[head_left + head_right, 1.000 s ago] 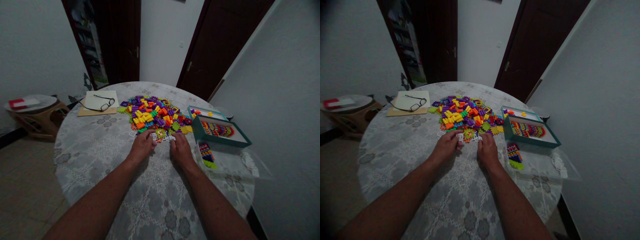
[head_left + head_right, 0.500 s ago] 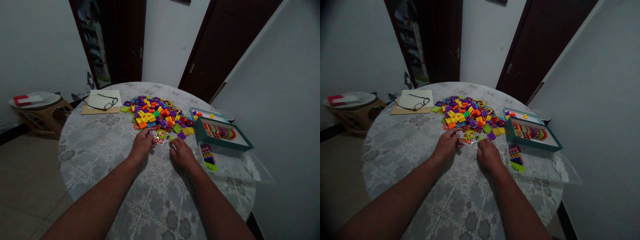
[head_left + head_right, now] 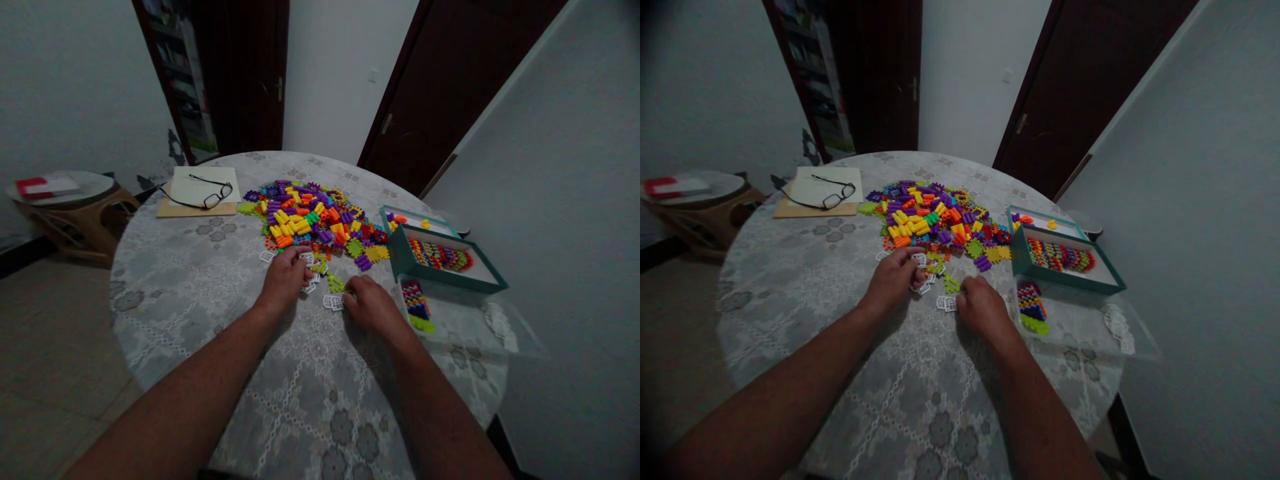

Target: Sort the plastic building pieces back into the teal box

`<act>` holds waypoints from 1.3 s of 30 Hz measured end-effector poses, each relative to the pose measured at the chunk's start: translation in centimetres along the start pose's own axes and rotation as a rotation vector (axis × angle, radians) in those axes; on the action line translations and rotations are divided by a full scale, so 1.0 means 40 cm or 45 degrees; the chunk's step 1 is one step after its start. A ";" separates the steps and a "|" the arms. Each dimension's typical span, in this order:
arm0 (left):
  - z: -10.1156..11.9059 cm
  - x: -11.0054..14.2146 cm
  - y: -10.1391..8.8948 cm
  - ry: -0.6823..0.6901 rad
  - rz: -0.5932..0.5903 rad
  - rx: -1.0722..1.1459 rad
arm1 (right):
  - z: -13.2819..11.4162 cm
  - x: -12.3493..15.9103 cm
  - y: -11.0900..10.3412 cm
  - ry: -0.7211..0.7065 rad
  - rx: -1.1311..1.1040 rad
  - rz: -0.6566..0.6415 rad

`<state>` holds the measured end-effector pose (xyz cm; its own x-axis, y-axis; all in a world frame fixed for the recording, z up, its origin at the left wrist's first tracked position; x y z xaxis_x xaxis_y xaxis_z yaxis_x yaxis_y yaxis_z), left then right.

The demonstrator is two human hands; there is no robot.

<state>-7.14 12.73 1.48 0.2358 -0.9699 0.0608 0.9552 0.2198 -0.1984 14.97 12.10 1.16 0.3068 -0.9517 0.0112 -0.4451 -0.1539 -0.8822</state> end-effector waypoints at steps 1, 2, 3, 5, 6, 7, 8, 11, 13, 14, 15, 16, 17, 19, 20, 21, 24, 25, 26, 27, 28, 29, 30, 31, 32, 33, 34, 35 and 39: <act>0.000 0.000 0.002 0.004 -0.005 -0.010 | 0.001 0.000 0.000 0.011 0.009 0.006; 0.000 0.001 0.003 0.007 -0.010 -0.017 | 0.002 -0.002 -0.001 0.019 0.011 0.015; 0.000 0.001 0.005 0.011 -0.015 -0.023 | 0.004 -0.006 -0.002 0.025 0.011 0.026; -0.001 0.000 0.009 0.021 -0.027 -0.042 | 0.010 -0.016 -0.009 0.045 0.016 0.052; -0.003 -0.001 0.010 0.022 -0.033 -0.053 | 0.015 -0.020 -0.017 0.066 0.021 0.071; -0.004 -0.002 0.012 0.022 -0.037 -0.062 | 0.021 -0.023 -0.026 0.088 0.028 0.087; -0.005 -0.002 0.014 0.023 -0.043 -0.068 | 0.025 -0.023 -0.034 0.107 0.036 0.091; -0.005 -0.002 0.018 0.031 -0.056 -0.072 | 0.023 -0.013 -0.037 0.105 0.046 0.002; -0.002 0.000 0.020 0.038 -0.065 -0.075 | 0.014 0.001 -0.028 0.081 0.064 -0.073; -0.001 0.002 0.022 0.040 -0.070 -0.080 | 0.012 0.007 -0.025 0.077 0.072 -0.086; 0.002 0.004 0.023 0.047 -0.074 -0.088 | 0.011 0.011 -0.023 0.078 0.075 -0.088; 0.005 0.006 0.024 0.058 -0.079 -0.098 | 0.012 0.014 -0.021 0.082 0.073 -0.082; 0.009 0.008 0.025 0.071 -0.085 -0.113 | 0.014 0.014 -0.019 0.084 0.062 -0.075; 0.014 0.012 0.026 0.093 -0.091 -0.143 | 0.018 0.008 -0.015 0.076 0.018 -0.069; 0.014 0.013 0.027 0.098 -0.095 -0.154 | 0.021 0.005 -0.014 0.070 -0.004 -0.070; 0.013 0.014 0.028 0.099 -0.097 -0.162 | 0.024 0.001 -0.013 0.063 -0.025 -0.072; 0.010 0.015 0.034 0.113 -0.114 -0.191 | 0.026 -0.008 -0.016 0.031 -0.058 -0.070; 0.010 0.015 0.037 0.119 -0.127 -0.203 | 0.024 -0.010 -0.018 0.020 -0.055 -0.066; 0.008 0.016 0.043 0.121 -0.146 -0.212 | 0.022 -0.011 -0.021 0.011 -0.049 -0.060; 0.007 0.017 0.048 0.121 -0.168 -0.217 | 0.021 -0.011 -0.023 0.008 -0.041 -0.053; 0.006 0.019 0.054 0.122 -0.188 -0.217 | 0.020 -0.011 -0.026 0.010 -0.034 -0.044; 0.006 0.020 0.059 0.124 -0.204 -0.216 | 0.020 -0.010 -0.028 0.017 -0.032 -0.034; 0.006 0.021 0.063 0.128 -0.216 -0.211 | 0.021 -0.010 -0.030 0.025 -0.035 -0.024; 0.006 0.022 0.065 0.132 -0.223 -0.205 | 0.022 -0.009 -0.031 0.034 -0.041 -0.017; 0.007 0.023 0.067 0.135 -0.226 -0.200 | 0.023 -0.008 -0.029 0.038 -0.049 -0.016; 0.007 0.023 0.067 0.136 -0.226 -0.197 | 0.023 -0.008 -0.027 0.038 -0.057 -0.019; 0.006 0.023 0.068 0.135 -0.226 -0.198 | 0.022 -0.008 -0.022 0.032 -0.065 -0.026; 0.006 0.023 0.067 0.134 -0.224 -0.203 | 0.020 -0.008 -0.018 0.021 -0.071 -0.032; 0.007 0.024 0.067 0.129 -0.229 -0.201 | 0.003 -0.010 -0.002 -0.044 -0.095 -0.028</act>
<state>-4.31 12.43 1.28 0.0380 -0.9992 0.0123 0.9383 0.0315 -0.3443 15.00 12.52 1.18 0.3456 -0.9383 0.0131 -0.4991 -0.1956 -0.8442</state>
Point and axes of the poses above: each hand's wrist, its own x-axis away from the middle knuckle, its own y-axis out of the palm, z = x × y, the point moved 10 cm from there along -x, towards the middle knuckle, and after that the axes turned 9 degrees about -x, right-handed, at the moved point
